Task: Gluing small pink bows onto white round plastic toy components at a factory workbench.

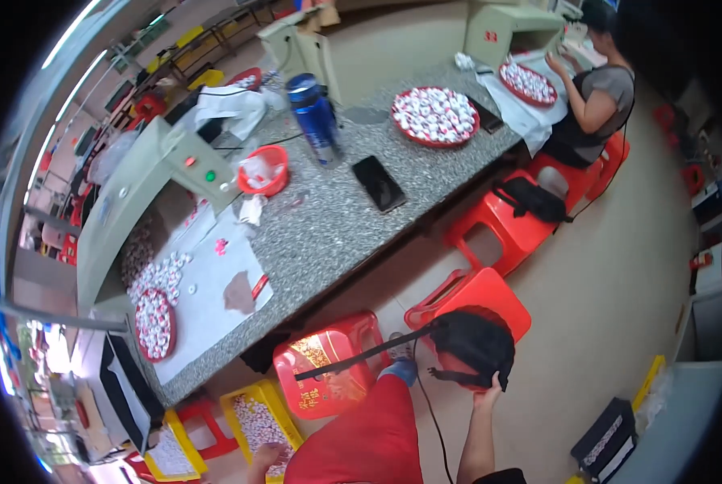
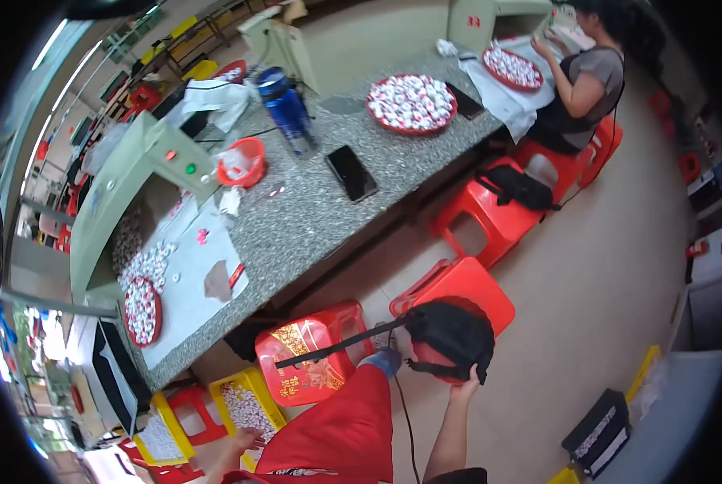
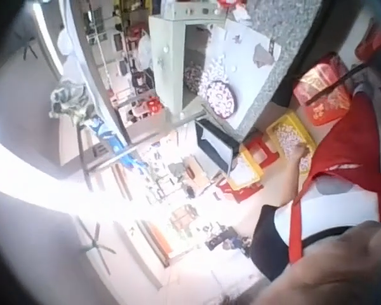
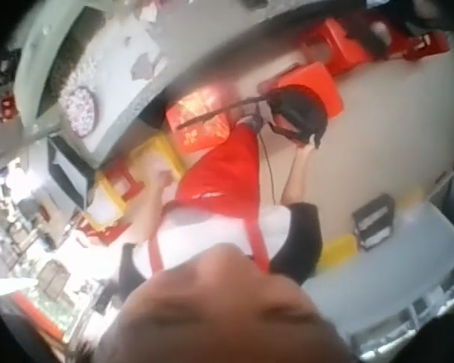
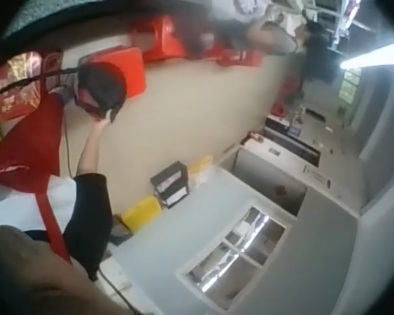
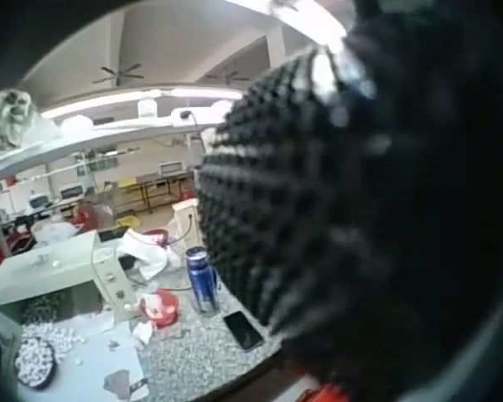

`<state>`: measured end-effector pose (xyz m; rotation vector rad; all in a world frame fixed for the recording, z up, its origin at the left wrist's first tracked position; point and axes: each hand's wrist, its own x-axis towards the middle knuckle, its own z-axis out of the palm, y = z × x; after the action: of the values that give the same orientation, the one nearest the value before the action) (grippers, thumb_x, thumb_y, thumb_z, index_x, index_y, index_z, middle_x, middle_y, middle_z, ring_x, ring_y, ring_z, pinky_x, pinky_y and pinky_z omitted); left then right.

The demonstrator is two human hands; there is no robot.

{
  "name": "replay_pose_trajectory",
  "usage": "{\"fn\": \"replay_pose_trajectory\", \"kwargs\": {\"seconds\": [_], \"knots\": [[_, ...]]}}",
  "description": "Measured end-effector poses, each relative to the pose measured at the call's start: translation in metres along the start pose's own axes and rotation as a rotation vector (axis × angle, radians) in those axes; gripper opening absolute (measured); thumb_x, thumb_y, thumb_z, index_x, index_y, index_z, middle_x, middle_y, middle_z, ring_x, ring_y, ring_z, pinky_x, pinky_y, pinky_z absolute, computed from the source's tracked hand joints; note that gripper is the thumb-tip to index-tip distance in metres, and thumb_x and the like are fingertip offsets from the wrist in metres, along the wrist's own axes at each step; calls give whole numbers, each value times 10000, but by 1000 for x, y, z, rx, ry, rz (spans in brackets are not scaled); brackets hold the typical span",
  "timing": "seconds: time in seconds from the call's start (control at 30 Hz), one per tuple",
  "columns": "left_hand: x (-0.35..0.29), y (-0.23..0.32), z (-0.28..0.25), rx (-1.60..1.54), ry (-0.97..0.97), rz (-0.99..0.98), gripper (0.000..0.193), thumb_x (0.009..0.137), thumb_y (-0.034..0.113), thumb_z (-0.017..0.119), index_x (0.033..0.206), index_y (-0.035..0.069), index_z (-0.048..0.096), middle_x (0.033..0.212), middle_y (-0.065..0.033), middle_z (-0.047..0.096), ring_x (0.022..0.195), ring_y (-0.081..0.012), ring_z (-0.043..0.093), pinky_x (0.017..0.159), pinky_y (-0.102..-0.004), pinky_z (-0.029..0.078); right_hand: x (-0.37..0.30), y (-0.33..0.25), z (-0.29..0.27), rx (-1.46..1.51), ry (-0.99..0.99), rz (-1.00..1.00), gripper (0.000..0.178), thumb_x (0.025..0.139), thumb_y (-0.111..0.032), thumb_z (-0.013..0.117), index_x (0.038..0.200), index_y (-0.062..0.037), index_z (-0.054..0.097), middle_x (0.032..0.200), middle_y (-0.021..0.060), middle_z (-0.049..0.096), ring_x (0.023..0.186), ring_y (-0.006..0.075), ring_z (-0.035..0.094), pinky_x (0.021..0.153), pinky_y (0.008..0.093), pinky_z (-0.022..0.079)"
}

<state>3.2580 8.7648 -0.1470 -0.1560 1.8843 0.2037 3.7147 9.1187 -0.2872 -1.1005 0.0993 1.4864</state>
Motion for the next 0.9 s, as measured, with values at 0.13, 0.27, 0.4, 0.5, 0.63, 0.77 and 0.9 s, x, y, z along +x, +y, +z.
{"fn": "replay_pose_trajectory", "kwargs": {"seconds": [0.13, 0.27, 0.4, 0.5, 0.63, 0.77, 0.9], "knots": [[-29, 74, 15, 79, 69, 66, 329, 854, 295, 541, 1019, 11, 557, 856, -96, 633, 770, -199, 632, 646, -311, 502, 63, -1, 13, 25, 162, 11, 422, 838, -229, 547, 1211, -51, 459, 1207, 101, 499, 1078, 278, 485, 929, 436, 385], [-43, 146, 28, -5, 117, 223, 312, 849, 310, 550, 963, 22, 591, 816, -59, 629, 711, -148, 613, 617, -270, 486, 99, 1, 14, 52, 256, -47, 417, 816, -241, 580, 1170, -35, 498, 1155, 112, 531, 1029, 276, 513, 895, 415, 409], [-21, 141, 27, 14, 122, 364, 276, 849, 253, 563, 978, 11, 591, 817, -53, 627, 720, -136, 605, 642, -262, 484, 117, 2, 18, -120, 590, -127, 394, 809, -258, 590, 1117, -18, 538, 1105, 137, 548, 987, 275, 532, 861, 388, 429], [-16, 125, 17, -89, 89, 254, 257, 848, 219, 566, 978, -2, 590, 822, -59, 622, 723, -135, 600, 659, -256, 488, 124, 8, -4, -299, 793, -230, 404, 792, -288, 611, 1078, -6, 563, 1051, 141, 562, 934, 261, 549, 827, 357, 443], [-10, 77, -17, -168, 105, 247, 275, 859, 219, 548, 972, -30, 574, 846, -83, 624, 767, -167, 608, 674, -270, 494, 97, 14, 6, -463, 802, -253, 420, 756, -260, 635, 1059, 21, 557, 1027, 151, 574, 935, 281, 542, 839, 374, 425], [41, 61, -57, -306, 85, 278, 284, 865, 221, 537, 984, -35, 563, 852, -92, 628, 779, -184, 613, 671, -278, 497, 51, 18, 97, -1483, 1087, -673, 459, 707, -153, 624, 1112, 27, 505, 1075, 182, 532, 1076, 338, 427, 922, 413, 348], [101, 91, -116, -323, -32, 327, 280, 847, 199, 562, 1020, -22, 554, 843, -99, 633, 745, -183, 618, 651, -277, 506, 32, 65, 151, -1522, 703, -1151, 328, 641, -84, 601, 958, 1, 593, 922, 189, 583, 925, 342, 507, 855, 417, 383]]}}
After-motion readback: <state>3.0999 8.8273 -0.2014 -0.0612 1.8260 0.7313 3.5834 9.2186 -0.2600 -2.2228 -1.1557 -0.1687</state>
